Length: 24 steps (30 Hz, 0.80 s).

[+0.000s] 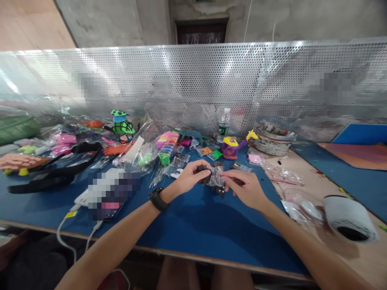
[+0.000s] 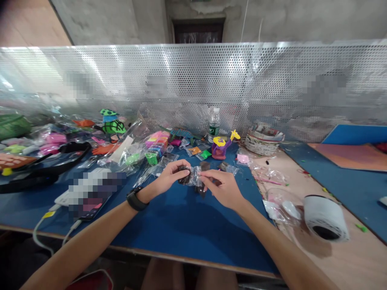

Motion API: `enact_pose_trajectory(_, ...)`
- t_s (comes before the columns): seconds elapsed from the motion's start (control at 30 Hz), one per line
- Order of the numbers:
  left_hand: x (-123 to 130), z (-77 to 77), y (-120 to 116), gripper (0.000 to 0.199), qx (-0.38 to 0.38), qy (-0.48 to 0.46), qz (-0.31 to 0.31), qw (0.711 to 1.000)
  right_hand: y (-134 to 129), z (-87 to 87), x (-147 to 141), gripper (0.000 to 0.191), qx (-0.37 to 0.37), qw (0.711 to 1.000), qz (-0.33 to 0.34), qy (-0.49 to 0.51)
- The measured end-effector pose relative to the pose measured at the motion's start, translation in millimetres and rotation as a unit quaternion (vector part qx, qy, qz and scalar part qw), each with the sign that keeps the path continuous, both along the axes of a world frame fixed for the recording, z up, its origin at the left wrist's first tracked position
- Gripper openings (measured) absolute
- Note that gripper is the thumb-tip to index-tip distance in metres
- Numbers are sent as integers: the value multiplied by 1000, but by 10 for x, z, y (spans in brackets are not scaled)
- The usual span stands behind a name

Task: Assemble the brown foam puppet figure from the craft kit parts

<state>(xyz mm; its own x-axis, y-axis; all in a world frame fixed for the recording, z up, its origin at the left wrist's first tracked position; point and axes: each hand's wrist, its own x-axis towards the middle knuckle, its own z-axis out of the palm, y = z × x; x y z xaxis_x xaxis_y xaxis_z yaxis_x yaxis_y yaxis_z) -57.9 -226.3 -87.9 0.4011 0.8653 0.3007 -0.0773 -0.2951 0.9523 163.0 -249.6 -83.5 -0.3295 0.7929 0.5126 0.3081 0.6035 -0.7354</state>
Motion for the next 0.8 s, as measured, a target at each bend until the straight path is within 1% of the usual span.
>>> enact_pose_trajectory(0.2, 0, 12, -21, 30, -9, 9, -7, 1000, -3, -21, 6, 18, 3, 1000, -24, 10)
enact_pose_trajectory(0.37, 1, 54, -12, 27, 3, 0, 14, 1000, -15, -17, 6, 21, -14, 999, -24, 39)
enact_pose_trajectory(0.5, -39, 78, 49, 20, -8, 8, 44, 999, -22, -17, 7, 22, -31, 997, -12, 73)
enact_pose_trajectory(0.57, -86, 92, 87, 17, -26, 51, 51, 997, -21, -22, 8, 22, -34, 996, 0, 85)
enact_pose_trajectory(0.63, -151, 91, 124, 16, -46, 140, 38, 988, -16, -32, 6, 22, -37, 995, 12, 94)
enact_pose_trajectory(0.67, -188, 79, 142, 18, -48, 198, 28, 979, -13, -39, 4, 22, -38, 994, 17, 99)
enact_pose_trajectory(0.73, -262, 30, 179, 23, -15, 312, 25, 950, -7, -57, -4, 23, -42, 993, 25, 109)
enact_pose_trajectory(0.8, -324, -38, 213, 26, 38, 384, 46, 921, -3, -73, -13, 23, -47, 992, 28, 117)
